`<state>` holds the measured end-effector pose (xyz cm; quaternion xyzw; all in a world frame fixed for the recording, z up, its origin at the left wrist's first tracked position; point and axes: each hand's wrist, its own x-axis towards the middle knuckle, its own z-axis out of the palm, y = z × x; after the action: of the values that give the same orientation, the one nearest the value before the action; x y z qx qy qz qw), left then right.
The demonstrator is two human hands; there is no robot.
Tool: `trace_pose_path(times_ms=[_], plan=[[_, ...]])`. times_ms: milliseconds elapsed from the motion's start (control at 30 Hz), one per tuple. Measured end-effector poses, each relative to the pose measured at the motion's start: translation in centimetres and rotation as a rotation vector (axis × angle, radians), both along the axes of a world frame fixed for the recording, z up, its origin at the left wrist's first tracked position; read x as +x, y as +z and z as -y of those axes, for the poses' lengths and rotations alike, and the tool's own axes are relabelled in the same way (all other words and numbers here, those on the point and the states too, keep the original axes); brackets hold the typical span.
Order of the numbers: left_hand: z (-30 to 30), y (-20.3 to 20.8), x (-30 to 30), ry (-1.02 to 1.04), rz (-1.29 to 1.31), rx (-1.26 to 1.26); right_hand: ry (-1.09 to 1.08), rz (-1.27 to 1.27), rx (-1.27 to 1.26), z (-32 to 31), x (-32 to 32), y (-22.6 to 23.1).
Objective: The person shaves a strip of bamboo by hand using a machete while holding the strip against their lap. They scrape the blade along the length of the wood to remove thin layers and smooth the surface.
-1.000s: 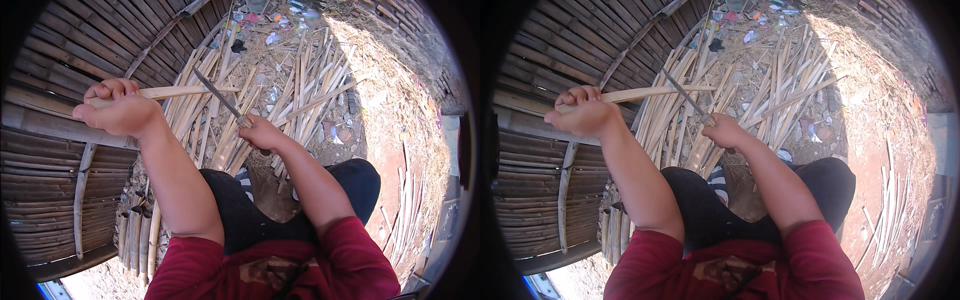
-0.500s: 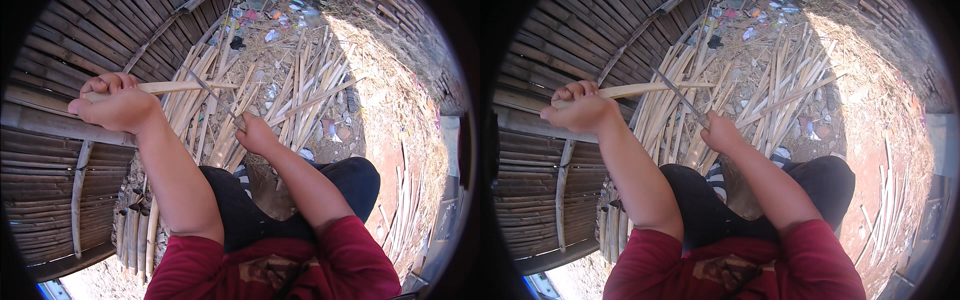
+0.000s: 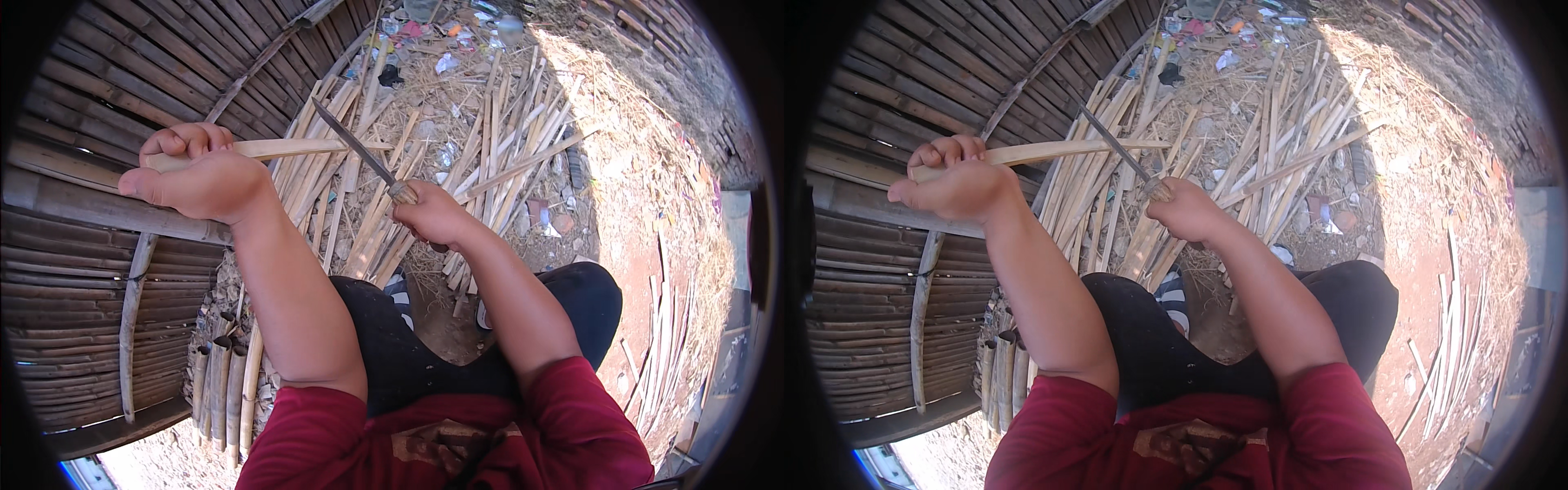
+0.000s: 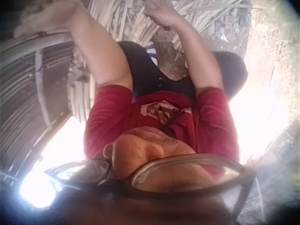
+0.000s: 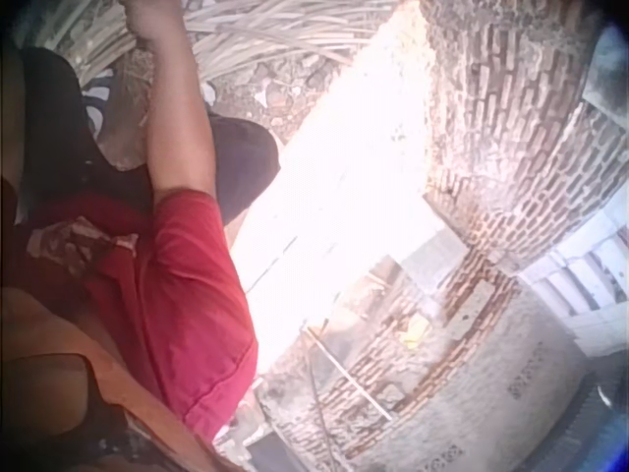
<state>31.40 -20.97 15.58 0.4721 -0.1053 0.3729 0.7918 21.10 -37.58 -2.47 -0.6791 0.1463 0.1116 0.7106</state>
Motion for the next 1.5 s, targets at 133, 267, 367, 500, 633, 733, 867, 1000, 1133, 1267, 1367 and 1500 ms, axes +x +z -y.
trace_pose_path(times_ms=[133, 267, 367, 500, 633, 733, 867, 1000, 1133, 1267, 1367, 1500], plan=[[-1.0, -0.3, 0.4, 0.064, -0.009, -0.012, -0.073, 0.35, -0.316, -1.3, -0.8, 6.9], [-0.9, -0.3, 0.3, 0.073, -0.033, -0.007, -0.198, 0.466, -0.442, -2.4, -1.2, 6.8], [-0.2, -0.5, -0.3, -0.003, 0.016, -0.031, -0.145, 0.224, -0.686, -2.9, -0.3, -3.6], [0.0, -0.3, -0.4, 0.004, -0.021, -0.013, -0.018, 0.117, -0.794, -2.7, 0.3, -6.0], [-0.4, -0.5, -0.1, -0.006, -0.035, -0.018, 0.077, 0.118, -0.595, -1.0, 0.6, -4.7], [0.1, -0.4, -0.1, -0.027, -0.003, -0.017, 0.062, -0.071, 0.134, 0.2, 0.2, -3.0], [0.5, -0.1, -0.2, -0.008, 0.005, -0.006, -0.061, 0.036, 0.048, -0.8, -0.3, 1.4], [-0.7, -0.5, 0.2, 0.005, -0.01, -0.01, -0.171, 0.406, -0.244, -1.5, -0.7, 7.0], [-0.6, -0.5, -0.1, 0.015, -0.029, -0.016, -0.238, 0.461, -0.464, -2.6, -1.0, 5.2], [0.6, -0.7, -0.5, -0.06, 0.019, -0.027, -0.074, 0.055, -0.777, -2.8, -0.4, -6.4], [0.1, -0.7, -0.6, -0.037, -0.002, -0.016, -0.023, 0.128, -0.778, -2.4, 0.1, -6.0], [-0.1, -0.5, -0.2, -0.021, -0.017, -0.015, 0.026, 0.171, -0.684, -1.1, 0.4, -5.8]])
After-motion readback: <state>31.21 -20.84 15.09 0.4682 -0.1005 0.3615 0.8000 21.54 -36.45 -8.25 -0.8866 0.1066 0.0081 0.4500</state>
